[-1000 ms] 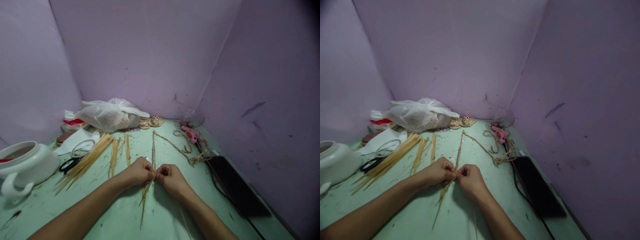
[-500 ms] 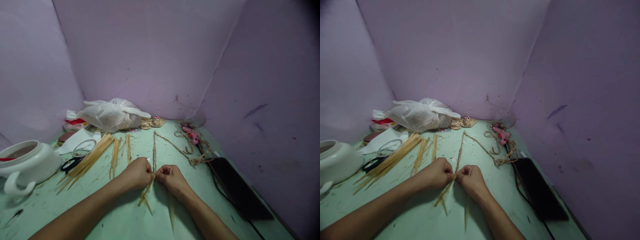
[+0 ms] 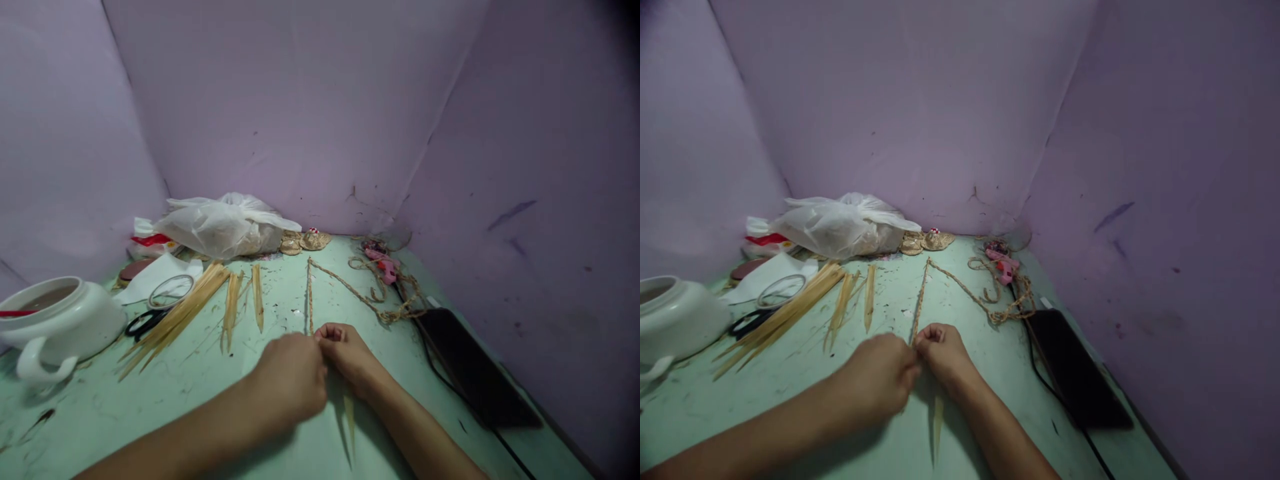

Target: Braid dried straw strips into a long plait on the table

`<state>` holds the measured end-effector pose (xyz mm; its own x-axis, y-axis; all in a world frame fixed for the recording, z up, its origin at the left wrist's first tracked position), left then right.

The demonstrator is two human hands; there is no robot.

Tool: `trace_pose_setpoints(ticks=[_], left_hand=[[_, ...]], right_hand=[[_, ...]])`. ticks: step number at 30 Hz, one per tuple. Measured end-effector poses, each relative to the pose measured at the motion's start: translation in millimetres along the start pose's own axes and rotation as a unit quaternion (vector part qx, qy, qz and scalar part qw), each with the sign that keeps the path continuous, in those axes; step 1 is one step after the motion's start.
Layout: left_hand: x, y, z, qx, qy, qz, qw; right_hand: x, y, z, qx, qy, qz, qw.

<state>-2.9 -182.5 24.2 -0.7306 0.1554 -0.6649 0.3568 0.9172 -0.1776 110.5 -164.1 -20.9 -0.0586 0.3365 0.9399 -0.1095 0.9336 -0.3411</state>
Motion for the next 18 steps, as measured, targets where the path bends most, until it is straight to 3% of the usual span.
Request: trace_pose_setpoints(ticks=[1,3,6,8,10,15,18], left_hand=[[2.0,4.9,-10.4,-0.02,0.02,-0.008,1.0],[7.2,15.0,-27.0,-0.073,-0.052,-0.049,0.995],[15.8,25.7,-27.6,0.004,-0.242,-0.169,0.955],[18.4,28.7,-17.5,0.082,-0.342,-0.174,0.92],[20.0,29.8,-8.2,0.127,-0.38,-0.154,0.903],[27.6,33.8,-5.2,0.105,-0.289,-0.111,0.945],[33.3,38.8,-8.2,0.124,-0.266,-0.074,0.953]], right_hand=[[0.6,-0.2,-0.5,0.004,-0.008,0.003,1.0],[1.9,-0.7,-1.5,0.01,-0.019,0.003,1.0],[3.1,-0.7,-3.0,0.018,-0.019,-0.003,1.0],[2.9,-0.1,-3.6,0.031,-0.008,-0.007,0.999],[2.0,0.9,-4.3,0.049,-0.002,-0.012,0.999],[1.5,3.9,-10.0,0.065,-0.116,-0.072,0.989],[4.8,4.7,-15.4,0.069,-0.186,-0.122,0.973]])
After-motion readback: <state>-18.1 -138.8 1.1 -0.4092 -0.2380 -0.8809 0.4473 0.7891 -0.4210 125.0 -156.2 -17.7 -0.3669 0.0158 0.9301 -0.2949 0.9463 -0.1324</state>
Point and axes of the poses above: each hand's wrist, its own y-axis towards the middle knuckle, its own z-axis out of the palm, x = y × z, the point moved 1 cm from there along y, towards the middle knuckle, and after that the axes turned 2 degrees about z, right-handed, at the moved point
